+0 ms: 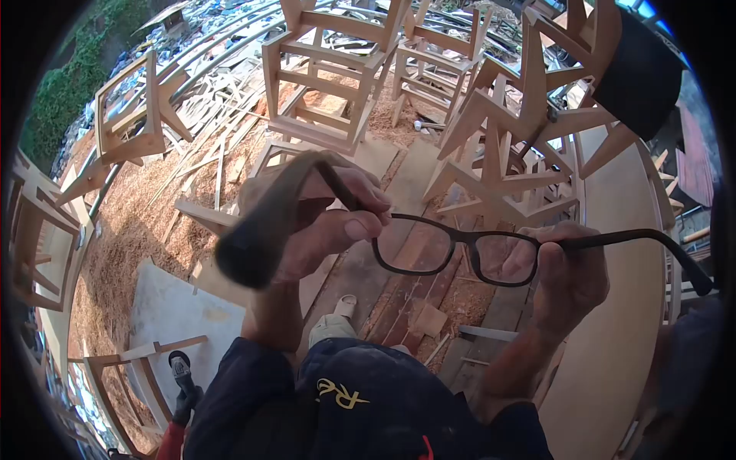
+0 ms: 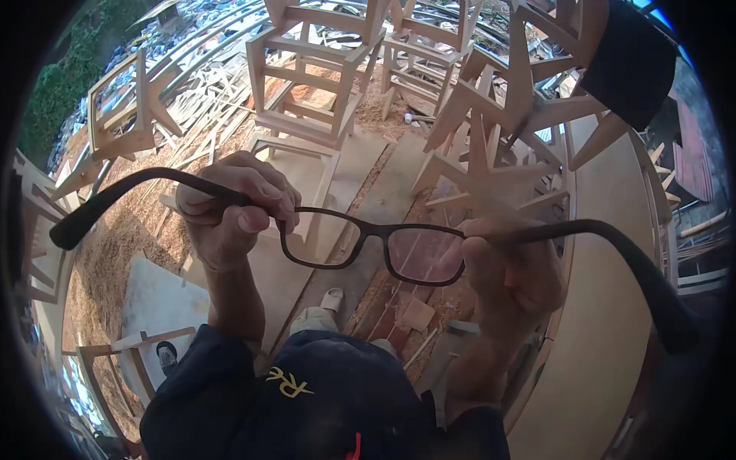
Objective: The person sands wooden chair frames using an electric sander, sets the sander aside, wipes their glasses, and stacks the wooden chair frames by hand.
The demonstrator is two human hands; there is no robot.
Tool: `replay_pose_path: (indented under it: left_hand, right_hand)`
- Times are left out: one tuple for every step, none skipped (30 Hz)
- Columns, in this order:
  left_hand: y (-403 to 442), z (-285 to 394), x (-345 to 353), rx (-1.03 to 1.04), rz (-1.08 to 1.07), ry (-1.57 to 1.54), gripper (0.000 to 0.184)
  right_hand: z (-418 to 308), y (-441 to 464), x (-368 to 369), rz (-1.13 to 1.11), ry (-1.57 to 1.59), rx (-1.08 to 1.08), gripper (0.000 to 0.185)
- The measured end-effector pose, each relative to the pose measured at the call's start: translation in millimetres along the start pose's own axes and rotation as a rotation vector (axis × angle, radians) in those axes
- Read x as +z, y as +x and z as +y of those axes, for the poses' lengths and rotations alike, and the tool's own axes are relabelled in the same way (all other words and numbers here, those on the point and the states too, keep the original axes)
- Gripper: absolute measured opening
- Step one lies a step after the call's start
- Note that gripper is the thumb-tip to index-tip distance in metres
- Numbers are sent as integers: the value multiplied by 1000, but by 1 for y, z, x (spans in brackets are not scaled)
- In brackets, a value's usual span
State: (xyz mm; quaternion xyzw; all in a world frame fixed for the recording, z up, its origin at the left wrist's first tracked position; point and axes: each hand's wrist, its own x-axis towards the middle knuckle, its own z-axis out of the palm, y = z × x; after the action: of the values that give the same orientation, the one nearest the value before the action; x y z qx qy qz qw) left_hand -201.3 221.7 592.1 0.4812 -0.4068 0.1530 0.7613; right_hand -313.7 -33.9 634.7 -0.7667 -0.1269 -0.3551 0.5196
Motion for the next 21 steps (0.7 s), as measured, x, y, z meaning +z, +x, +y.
replay_pose_path:
  left_hand:
    - [19, -9, -7, 40, -19, -29, 30]
    - [37, -18, -15, 80, -39, -58, 28]
    - [58, -25, -23, 122, -57, -20, 26]
    - [81, -30, -29, 129, -87, -16, 24]
    - [101, -34, -33, 141, -113, -11, 23]
    - [115, -38, -34, 122, -81, -32, 23]
    - [131, -36, -40, 115, -144, -61, 23]
    - [150, -34, -43, 180, -197, -14, 20]
    - [168, -28, -44, 195, -225, 32, 20]
    - [182, -21, -44, 213, -238, 97, 20]
    - [196, -15, -43, 228, -259, 161, 21]
    - [206, -9, -43, 238, -277, 220, 21]
    - [216, -3, -42, 253, -297, 264, 21]
    - [223, 1, -41, 261, -315, 304, 21]
    - [229, 6, -40, 272, -334, 341, 21]
    - [234, 9, -38, 284, -352, 371, 21]
    - [238, 10, -37, 294, -362, 395, 21]
    - [243, 10, -37, 297, -367, 415, 21]
    - [247, 10, -38, 313, -372, 447, 21]
    - [251, 8, -38, 323, -374, 467, 21]
    - [256, 7, -40, 333, -373, 484, 21]
  right_hand:
    - [4, 14, 3, -19, 3, -28, 17]
    - [9, 31, 7, -38, 7, -61, 17]
    - [15, 52, 12, -60, 14, -111, 18]
    - [17, 67, 18, -7, -50, -124, 19]
    - [18, 81, 25, 43, -114, -141, 19]
    - [19, 99, 30, 87, -174, -174, 19]
    - [16, 114, 31, 16, -136, -177, 18]
    - [11, 127, 28, -58, -101, -173, 17]
    - [6, 142, 25, -135, -65, -167, 18]
    - [5, 160, 20, -173, -166, -345, 18]
    - [2, 177, 17, -213, -242, -414, 18]
    - [-2, 190, 15, -249, -318, -481, 18]
    - [-6, 203, 13, -286, -398, -541, 18]
    - [-8, 213, 15, -326, -458, -582, 18]
    - [-9, 223, 17, -363, -518, -621, 18]
    - [-9, 230, 21, -394, -568, -659, 18]
    - [-9, 237, 22, -424, -609, -684, 19]
    - [-7, 245, 24, -449, -637, -707, 19]
    - [-4, 252, 25, -464, -657, -723, 19]
    - [-1, 258, 26, -471, -661, -735, 19]
    - [3, 264, 26, -474, -665, -746, 19]
